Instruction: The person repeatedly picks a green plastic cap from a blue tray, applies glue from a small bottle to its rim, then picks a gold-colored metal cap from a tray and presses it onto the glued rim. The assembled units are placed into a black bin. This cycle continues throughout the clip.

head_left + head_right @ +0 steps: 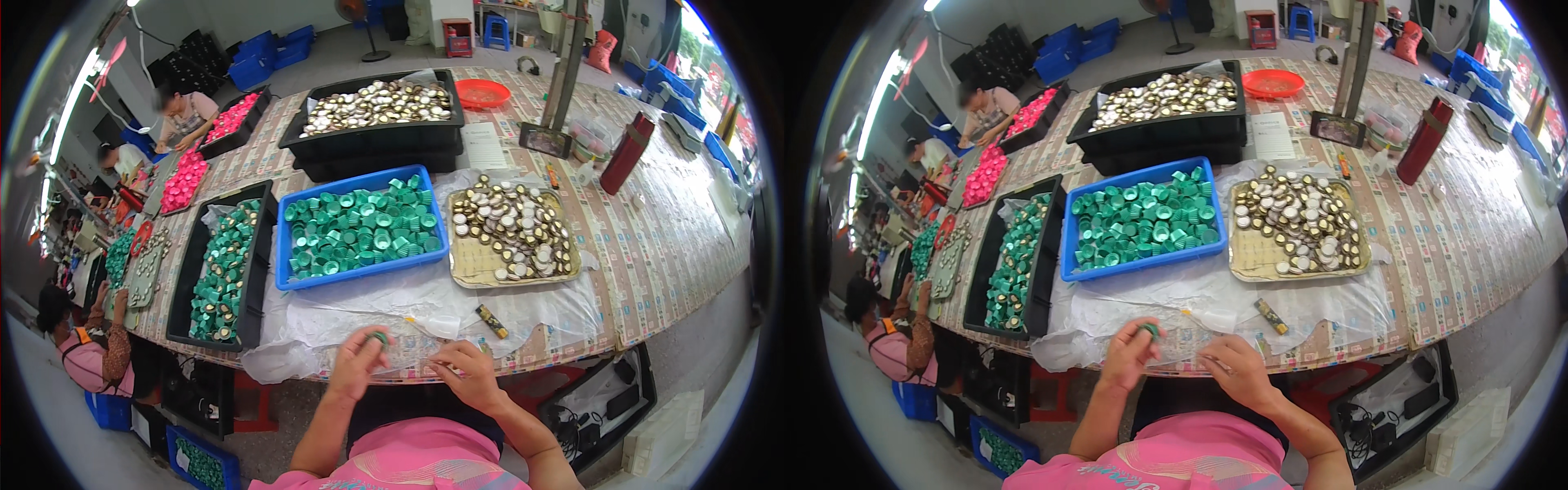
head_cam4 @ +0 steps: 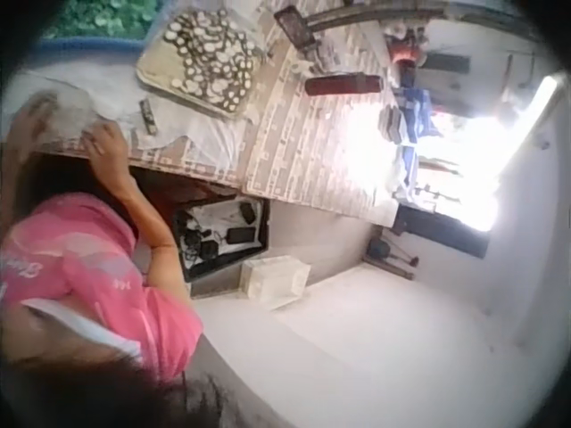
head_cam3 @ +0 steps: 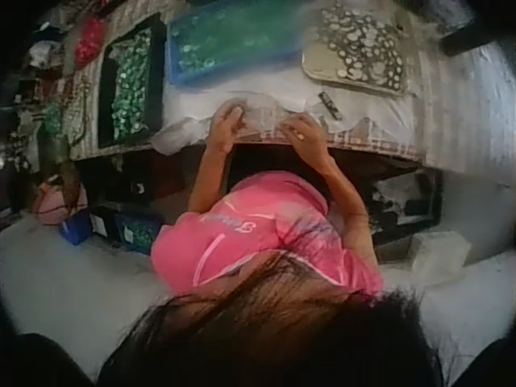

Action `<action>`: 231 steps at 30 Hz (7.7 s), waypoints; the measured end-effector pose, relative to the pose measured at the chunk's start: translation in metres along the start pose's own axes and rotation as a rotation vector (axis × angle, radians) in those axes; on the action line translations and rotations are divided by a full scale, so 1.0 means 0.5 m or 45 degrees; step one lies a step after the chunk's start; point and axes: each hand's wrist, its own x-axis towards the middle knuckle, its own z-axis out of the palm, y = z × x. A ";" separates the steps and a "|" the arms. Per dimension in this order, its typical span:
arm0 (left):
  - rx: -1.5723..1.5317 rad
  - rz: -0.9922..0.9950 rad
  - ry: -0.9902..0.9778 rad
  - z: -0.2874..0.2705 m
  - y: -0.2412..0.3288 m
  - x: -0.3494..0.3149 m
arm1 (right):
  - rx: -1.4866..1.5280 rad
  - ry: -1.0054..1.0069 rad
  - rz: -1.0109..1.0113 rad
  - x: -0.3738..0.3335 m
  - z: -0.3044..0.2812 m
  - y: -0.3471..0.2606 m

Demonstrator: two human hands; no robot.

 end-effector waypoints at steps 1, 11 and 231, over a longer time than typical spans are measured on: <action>0.035 0.142 0.090 -0.034 0.021 0.012 | 0.006 0.006 0.012 -0.001 -0.004 0.002; 0.046 0.953 0.832 -0.415 0.259 0.068 | 0.052 -0.044 -0.034 -0.007 0.007 0.021; -1.429 -0.769 -0.188 0.038 -0.042 0.009 | -1.085 0.263 0.027 0.338 -0.102 0.294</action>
